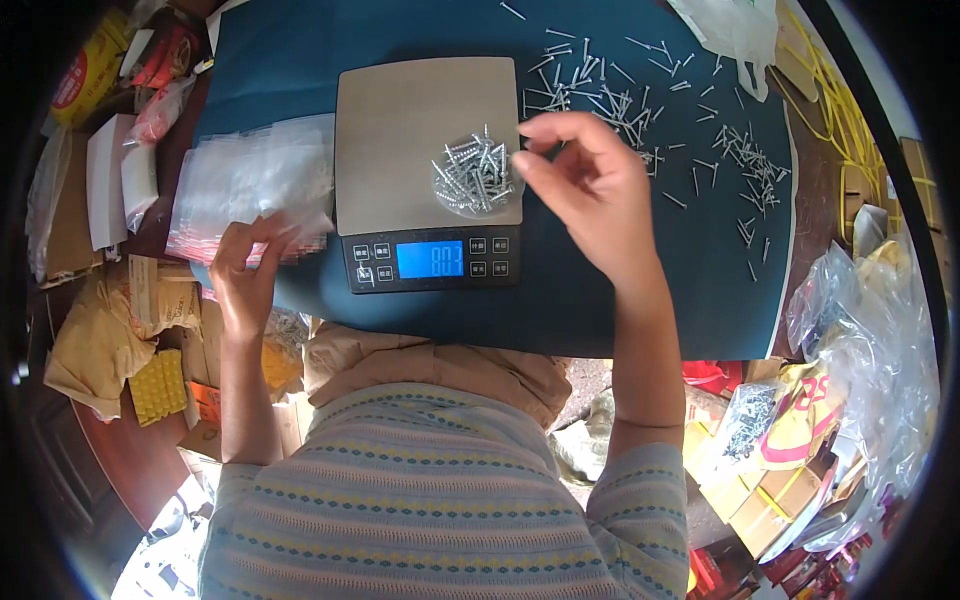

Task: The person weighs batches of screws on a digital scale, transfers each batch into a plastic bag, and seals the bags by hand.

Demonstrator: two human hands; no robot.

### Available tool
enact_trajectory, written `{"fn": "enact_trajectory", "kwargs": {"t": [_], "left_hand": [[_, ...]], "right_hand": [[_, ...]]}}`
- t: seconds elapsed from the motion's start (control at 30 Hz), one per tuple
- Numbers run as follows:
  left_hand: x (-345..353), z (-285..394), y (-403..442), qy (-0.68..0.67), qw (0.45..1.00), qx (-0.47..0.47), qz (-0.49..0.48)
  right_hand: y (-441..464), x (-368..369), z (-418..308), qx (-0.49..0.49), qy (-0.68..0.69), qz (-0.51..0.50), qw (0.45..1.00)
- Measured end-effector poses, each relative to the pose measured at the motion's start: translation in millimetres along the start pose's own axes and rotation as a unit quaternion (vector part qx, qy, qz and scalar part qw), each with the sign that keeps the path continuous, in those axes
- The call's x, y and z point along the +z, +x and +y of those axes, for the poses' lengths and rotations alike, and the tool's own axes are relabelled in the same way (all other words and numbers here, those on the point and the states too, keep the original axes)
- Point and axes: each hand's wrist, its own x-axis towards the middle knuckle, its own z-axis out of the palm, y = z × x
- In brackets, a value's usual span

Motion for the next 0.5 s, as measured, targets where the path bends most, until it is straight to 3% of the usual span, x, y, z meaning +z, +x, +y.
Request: {"fn": "enact_trajectory", "kwargs": {"t": [0.17, 0.5], "left_hand": [[-2, 6, 1, 0.004, 0.999, 0.025, 0.029], [-21, 24, 4, 0.025, 0.997, 0.046, 0.054]], "right_hand": [[12, 16, -10, -0.042, -0.243, -0.042, 0.968], [4, -9, -6, 0.006, -0.013, 0.018, 1.000]]}}
